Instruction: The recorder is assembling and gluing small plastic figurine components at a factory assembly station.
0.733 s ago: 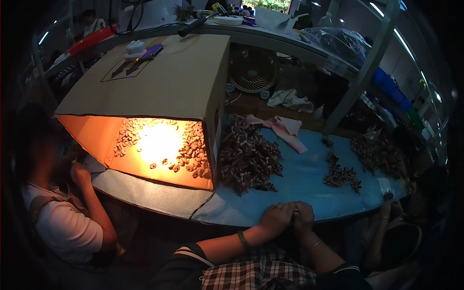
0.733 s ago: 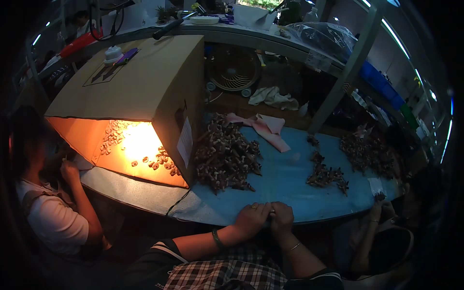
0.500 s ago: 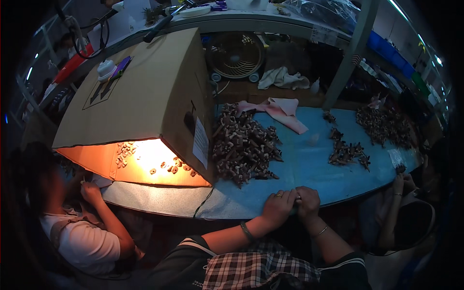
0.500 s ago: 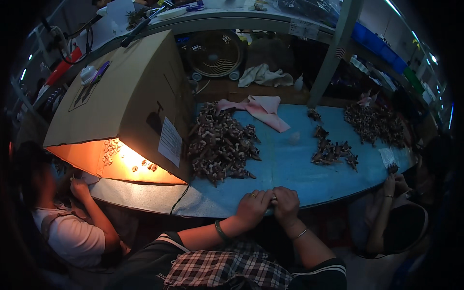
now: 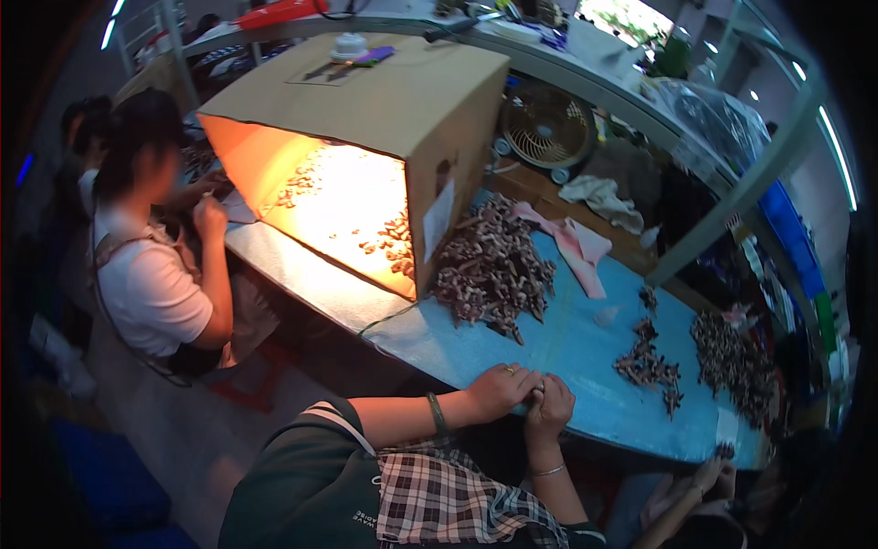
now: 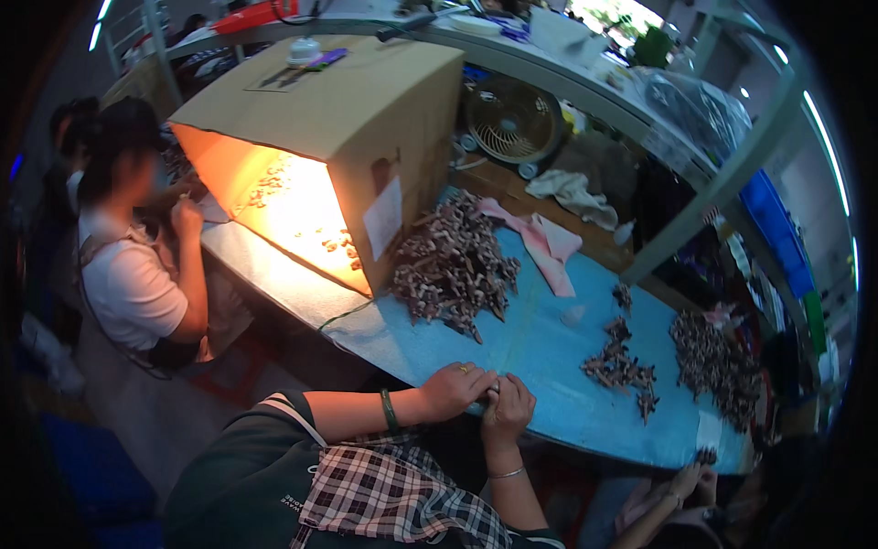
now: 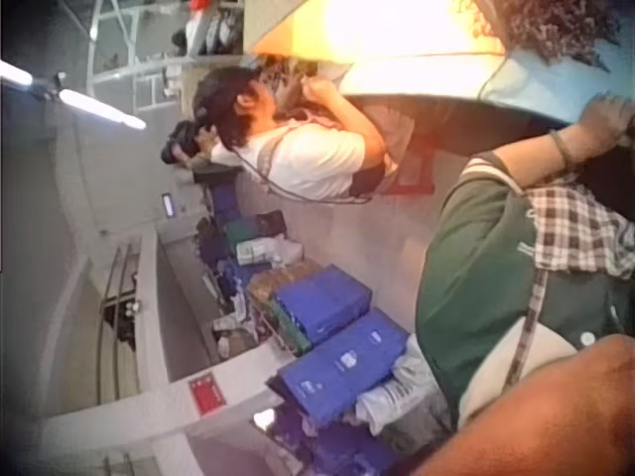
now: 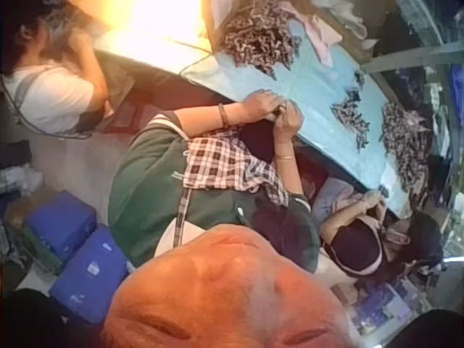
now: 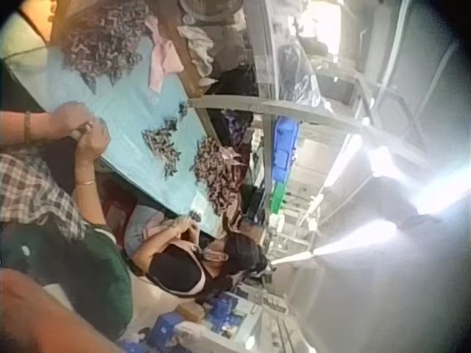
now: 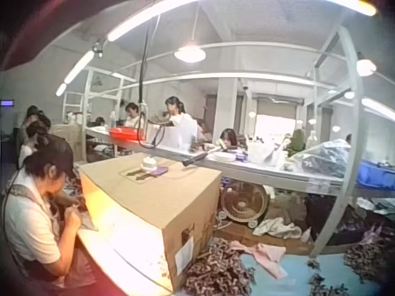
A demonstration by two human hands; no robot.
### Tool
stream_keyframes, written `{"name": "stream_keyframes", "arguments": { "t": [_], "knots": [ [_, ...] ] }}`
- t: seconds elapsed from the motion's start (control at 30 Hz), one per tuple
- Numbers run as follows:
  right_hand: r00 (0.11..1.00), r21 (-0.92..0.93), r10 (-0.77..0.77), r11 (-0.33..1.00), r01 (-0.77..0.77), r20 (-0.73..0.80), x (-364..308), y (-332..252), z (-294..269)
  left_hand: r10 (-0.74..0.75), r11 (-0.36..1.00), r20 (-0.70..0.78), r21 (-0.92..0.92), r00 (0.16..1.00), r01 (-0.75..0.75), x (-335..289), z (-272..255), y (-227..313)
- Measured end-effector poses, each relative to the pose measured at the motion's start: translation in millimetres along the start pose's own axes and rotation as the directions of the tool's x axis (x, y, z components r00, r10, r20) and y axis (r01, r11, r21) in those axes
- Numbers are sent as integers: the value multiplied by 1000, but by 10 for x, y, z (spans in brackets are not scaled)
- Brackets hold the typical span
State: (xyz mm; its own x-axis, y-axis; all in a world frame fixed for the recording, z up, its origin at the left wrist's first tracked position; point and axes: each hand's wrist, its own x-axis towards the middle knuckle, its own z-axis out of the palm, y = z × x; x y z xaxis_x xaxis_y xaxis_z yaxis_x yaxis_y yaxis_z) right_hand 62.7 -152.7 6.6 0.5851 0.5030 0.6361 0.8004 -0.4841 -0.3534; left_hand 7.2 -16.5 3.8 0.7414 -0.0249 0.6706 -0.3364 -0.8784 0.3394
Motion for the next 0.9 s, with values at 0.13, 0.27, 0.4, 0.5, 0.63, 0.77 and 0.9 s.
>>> {"name": "stream_keyframes", "arguments": {
  "t": [0.13,0.27,0.4,0.5,0.63,0.77,0.9],
  "knots": [
    [1000,26,6,1000,-6,-7,-96,110,64,-26,998,18,-52,1000,27,-58,127,-12],
    [991,0,76,997,-76,111,-181,289,90,2,997,-35,-72,999,-5,-58,236,31],
    [995,-15,-34,999,33,-95,-91,2,-140,57,994,14,-98,998,-55,-42,329,17],
    [986,-3,-110,994,111,-127,-23,-14,-65,37,986,-25,-164,999,-40,-47,376,-53],
    [1000,143,18,990,-16,-10,-30,-61,-82,31,997,-51,-66,998,-34,-84,262,-16],
    [999,272,36,962,-26,-30,-93,57,69,33,990,-74,-133,997,-43,-66,241,-81],
    [989,435,143,890,-140,25,112,-394,-184,80,996,72,-39,994,-78,-3,39,-19]
  ]
}}
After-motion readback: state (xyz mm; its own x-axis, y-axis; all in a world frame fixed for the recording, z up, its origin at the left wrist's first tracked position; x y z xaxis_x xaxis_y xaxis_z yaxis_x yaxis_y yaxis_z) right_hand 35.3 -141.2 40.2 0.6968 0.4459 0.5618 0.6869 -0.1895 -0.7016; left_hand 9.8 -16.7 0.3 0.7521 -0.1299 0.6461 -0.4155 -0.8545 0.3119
